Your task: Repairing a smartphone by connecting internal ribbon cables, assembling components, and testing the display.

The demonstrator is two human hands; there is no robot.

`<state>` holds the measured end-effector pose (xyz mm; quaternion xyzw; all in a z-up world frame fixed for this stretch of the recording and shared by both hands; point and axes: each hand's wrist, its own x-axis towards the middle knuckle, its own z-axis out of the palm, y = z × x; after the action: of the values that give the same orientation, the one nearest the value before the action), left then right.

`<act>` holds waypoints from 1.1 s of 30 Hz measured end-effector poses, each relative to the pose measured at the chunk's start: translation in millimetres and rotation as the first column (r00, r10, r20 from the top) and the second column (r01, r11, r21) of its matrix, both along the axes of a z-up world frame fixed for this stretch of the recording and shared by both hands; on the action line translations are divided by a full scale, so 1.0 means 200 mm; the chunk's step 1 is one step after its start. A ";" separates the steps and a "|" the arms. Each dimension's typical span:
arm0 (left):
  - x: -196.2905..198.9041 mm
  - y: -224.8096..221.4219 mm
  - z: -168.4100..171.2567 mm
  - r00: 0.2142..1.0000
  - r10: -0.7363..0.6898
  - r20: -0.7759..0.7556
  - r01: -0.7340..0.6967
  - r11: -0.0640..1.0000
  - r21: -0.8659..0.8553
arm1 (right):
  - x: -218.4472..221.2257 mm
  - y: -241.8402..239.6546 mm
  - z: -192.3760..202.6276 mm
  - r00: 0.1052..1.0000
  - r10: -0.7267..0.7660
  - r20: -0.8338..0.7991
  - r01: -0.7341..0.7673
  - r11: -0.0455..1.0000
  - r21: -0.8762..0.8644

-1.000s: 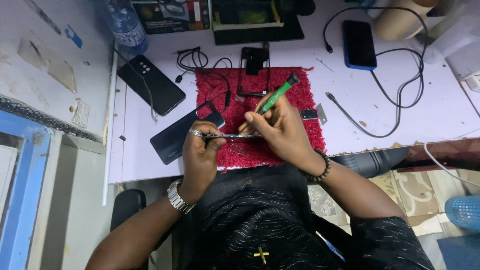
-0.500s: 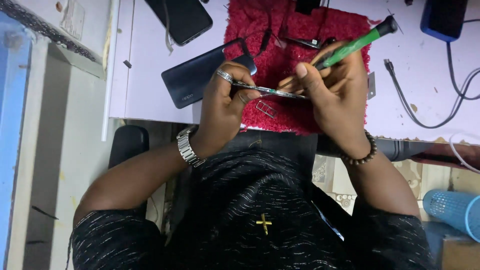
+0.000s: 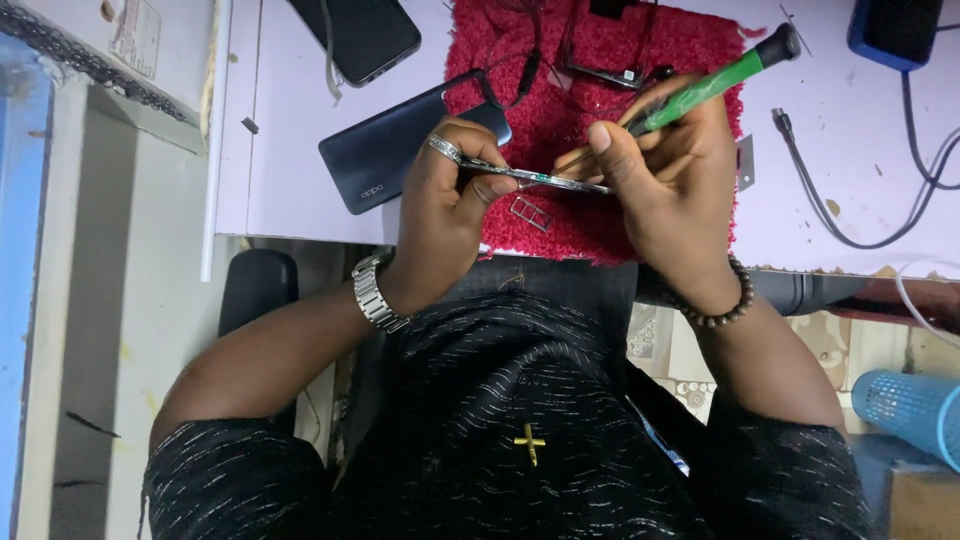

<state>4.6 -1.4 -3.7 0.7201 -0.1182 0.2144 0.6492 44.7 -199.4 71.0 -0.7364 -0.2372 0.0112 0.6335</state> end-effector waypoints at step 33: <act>-0.01 0.00 0.00 1.000 0.003 -0.029 -0.002 1.000 0.011 | 0.03 -0.07 0.06 0.979 0.092 -0.182 -0.080 0.994 0.072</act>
<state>3.5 -0.9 -3.8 0.7270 -0.1090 0.2041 0.6465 50.1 -212.5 82.3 -0.7004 -0.2091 0.0995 0.6752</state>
